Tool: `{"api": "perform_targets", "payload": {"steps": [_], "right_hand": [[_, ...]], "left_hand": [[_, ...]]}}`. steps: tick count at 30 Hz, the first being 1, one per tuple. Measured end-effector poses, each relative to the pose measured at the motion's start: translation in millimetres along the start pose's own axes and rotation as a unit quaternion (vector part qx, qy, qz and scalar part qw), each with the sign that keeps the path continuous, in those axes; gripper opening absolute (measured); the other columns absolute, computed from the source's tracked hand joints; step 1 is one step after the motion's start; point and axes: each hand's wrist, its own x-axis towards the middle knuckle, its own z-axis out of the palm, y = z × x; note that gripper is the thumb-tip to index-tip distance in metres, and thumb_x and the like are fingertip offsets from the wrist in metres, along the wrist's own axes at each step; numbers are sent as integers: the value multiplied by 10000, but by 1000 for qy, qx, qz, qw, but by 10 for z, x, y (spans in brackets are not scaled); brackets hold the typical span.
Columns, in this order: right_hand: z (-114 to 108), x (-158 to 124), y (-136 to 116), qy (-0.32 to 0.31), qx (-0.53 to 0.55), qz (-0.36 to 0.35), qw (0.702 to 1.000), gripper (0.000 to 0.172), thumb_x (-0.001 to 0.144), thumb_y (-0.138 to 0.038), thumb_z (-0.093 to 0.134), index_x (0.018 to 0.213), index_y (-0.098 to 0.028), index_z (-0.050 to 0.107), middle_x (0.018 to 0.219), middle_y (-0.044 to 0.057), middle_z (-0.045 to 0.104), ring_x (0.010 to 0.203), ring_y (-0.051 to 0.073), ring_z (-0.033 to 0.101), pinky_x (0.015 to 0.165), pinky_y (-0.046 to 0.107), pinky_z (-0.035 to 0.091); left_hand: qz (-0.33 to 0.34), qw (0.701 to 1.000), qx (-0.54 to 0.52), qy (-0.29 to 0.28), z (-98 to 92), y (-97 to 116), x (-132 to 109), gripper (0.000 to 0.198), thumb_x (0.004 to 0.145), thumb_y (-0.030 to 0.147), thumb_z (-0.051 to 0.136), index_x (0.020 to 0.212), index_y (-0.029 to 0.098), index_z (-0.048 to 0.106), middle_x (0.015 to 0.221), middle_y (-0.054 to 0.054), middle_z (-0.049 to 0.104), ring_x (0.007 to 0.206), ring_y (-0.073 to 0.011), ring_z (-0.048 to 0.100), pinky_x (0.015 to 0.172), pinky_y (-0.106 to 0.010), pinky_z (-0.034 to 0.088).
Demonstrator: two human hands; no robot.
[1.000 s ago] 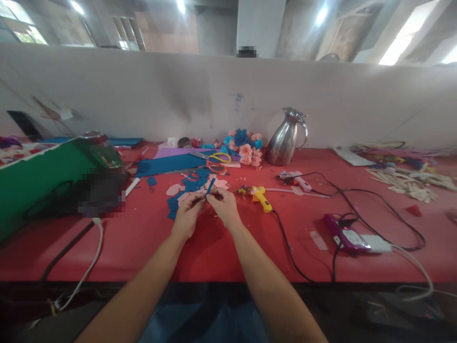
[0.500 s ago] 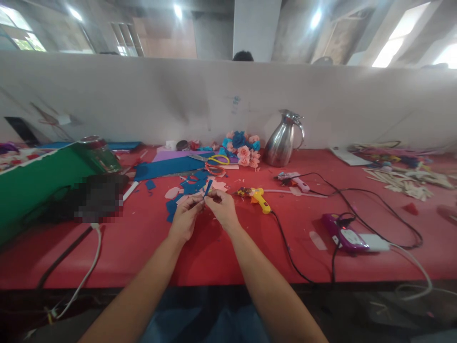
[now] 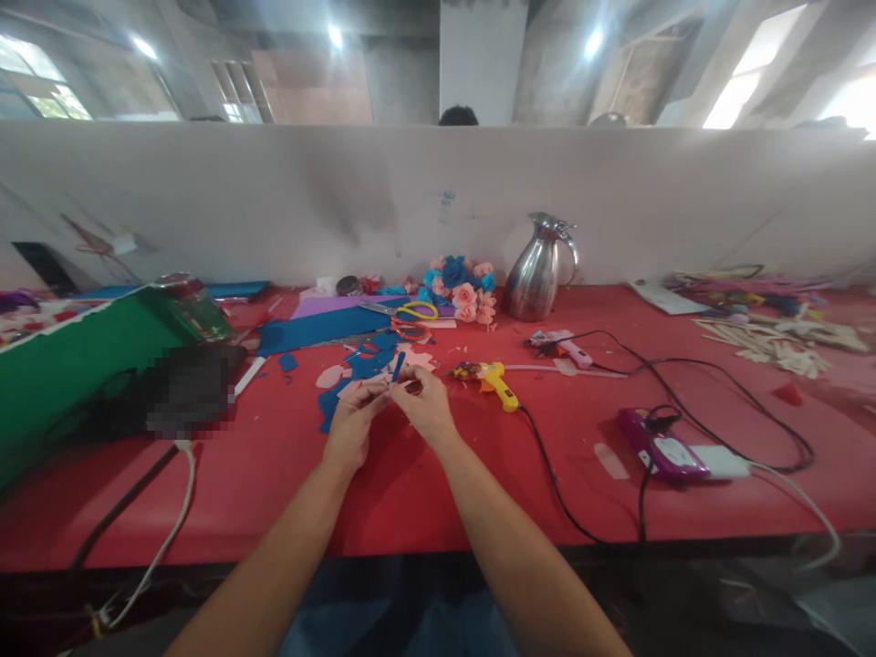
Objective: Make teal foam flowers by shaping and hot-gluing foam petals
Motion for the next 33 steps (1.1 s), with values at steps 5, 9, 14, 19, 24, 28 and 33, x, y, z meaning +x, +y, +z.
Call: {"api": "perform_targets", "payload": {"steps": [5, 9, 14, 19, 24, 28, 33], "right_hand": [[-21, -13, -10, 27, 29, -26, 999, 122, 690, -248, 527, 787, -197, 582, 810, 11, 625, 667, 140, 558, 644, 270, 455], [-17, -5, -6, 25, 20, -32, 999, 95, 699, -286, 561, 742, -201, 566, 742, 3, 611, 648, 144, 550, 623, 271, 446], [0, -11, -28, 5, -26, -22, 999, 105, 691, -295, 570, 719, -193, 566, 682, -11, 594, 580, 126, 513, 555, 246, 411], [-2, -12, -28, 4, -42, -29, 999, 108, 681, -298, 577, 682, -194, 548, 655, -17, 578, 574, 125, 514, 538, 237, 400], [0, -4, 1, 7, -61, -29, 998, 112, 676, -301, 586, 661, -200, 539, 619, -26, 555, 563, 123, 502, 529, 231, 402], [11, -15, -28, 6, -51, -26, 998, 122, 684, -306, 585, 651, -199, 535, 608, -25, 553, 550, 119, 497, 513, 226, 397], [3, -29, -81, 26, 27, -26, 999, 217, 736, -373, 609, 852, -192, 588, 796, 5, 606, 585, 115, 527, 557, 238, 422]], "left_hand": [[1, 1000, 2, 20, -5, -11, 7, 214, 526, 318, 792, 630, 169, 680, 721, -6, 629, 726, -140, 545, 741, -268, 409], [-3, 1000, -11, 30, -8, -18, 12, 218, 516, 308, 803, 631, 169, 681, 723, -9, 638, 741, -143, 555, 760, -274, 416], [6, 1000, 0, 8, 1, -1, 0, 188, 537, 302, 792, 635, 174, 694, 731, -6, 634, 746, -139, 556, 774, -273, 417], [26, 999, 30, 7, -2, 0, -8, 152, 566, 296, 767, 630, 180, 693, 720, -6, 626, 728, -145, 542, 743, -271, 415], [52, 996, 66, 6, -19, -21, 1, 107, 589, 275, 745, 627, 186, 700, 733, -17, 624, 731, -151, 533, 723, -267, 403], [56, 997, 59, 10, -16, -21, 1, 98, 585, 265, 749, 620, 188, 700, 734, -12, 624, 724, -146, 538, 724, -267, 411], [16, 999, -6, 31, -6, -4, -8, 153, 559, 277, 777, 657, 181, 709, 735, -11, 652, 736, -145, 564, 761, -284, 426]]}}
